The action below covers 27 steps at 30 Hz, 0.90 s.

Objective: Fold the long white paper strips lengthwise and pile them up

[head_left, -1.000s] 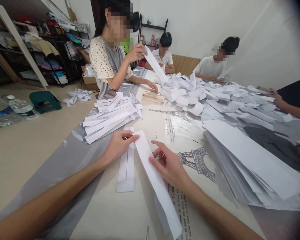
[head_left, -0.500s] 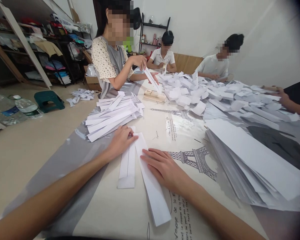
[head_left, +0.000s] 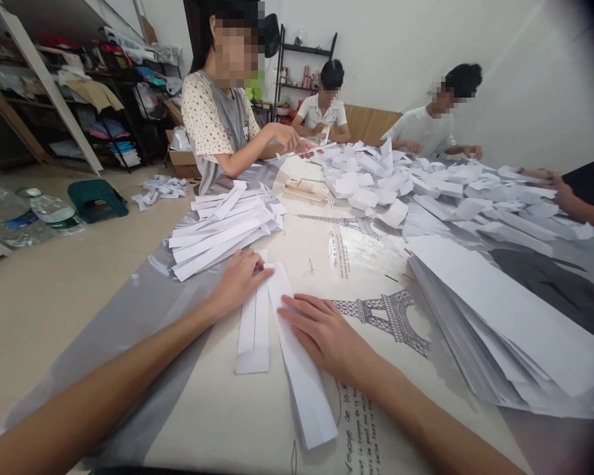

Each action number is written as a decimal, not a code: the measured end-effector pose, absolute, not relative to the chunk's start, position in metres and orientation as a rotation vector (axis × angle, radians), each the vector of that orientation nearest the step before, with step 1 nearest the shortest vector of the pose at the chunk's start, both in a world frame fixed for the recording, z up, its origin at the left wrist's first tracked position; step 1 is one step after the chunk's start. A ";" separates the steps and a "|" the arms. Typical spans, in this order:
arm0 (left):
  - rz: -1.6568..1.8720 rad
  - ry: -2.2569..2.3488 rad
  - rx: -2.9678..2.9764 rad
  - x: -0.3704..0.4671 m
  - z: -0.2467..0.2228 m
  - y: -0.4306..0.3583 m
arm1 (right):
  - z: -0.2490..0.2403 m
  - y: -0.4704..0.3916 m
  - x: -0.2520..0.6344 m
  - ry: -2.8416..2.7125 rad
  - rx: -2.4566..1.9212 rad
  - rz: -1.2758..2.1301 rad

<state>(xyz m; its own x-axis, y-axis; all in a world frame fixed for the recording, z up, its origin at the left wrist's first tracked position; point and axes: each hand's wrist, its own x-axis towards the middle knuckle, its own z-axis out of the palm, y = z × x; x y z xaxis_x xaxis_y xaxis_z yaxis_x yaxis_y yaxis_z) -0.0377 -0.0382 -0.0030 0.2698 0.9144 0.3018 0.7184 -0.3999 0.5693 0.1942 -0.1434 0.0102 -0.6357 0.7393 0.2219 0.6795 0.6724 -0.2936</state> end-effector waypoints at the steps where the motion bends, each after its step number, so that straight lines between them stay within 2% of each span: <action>1: 0.871 1.488 2.220 -0.038 -0.003 -0.038 | 0.010 -0.143 0.194 -2.565 -1.124 0.260; 12: 0.909 1.454 2.033 -0.038 -0.002 -0.029 | 0.010 -0.143 0.195 -2.579 -1.119 0.256; 27: 0.859 1.572 2.085 -0.034 -0.005 -0.032 | 0.009 -0.143 0.193 -2.589 -1.082 0.188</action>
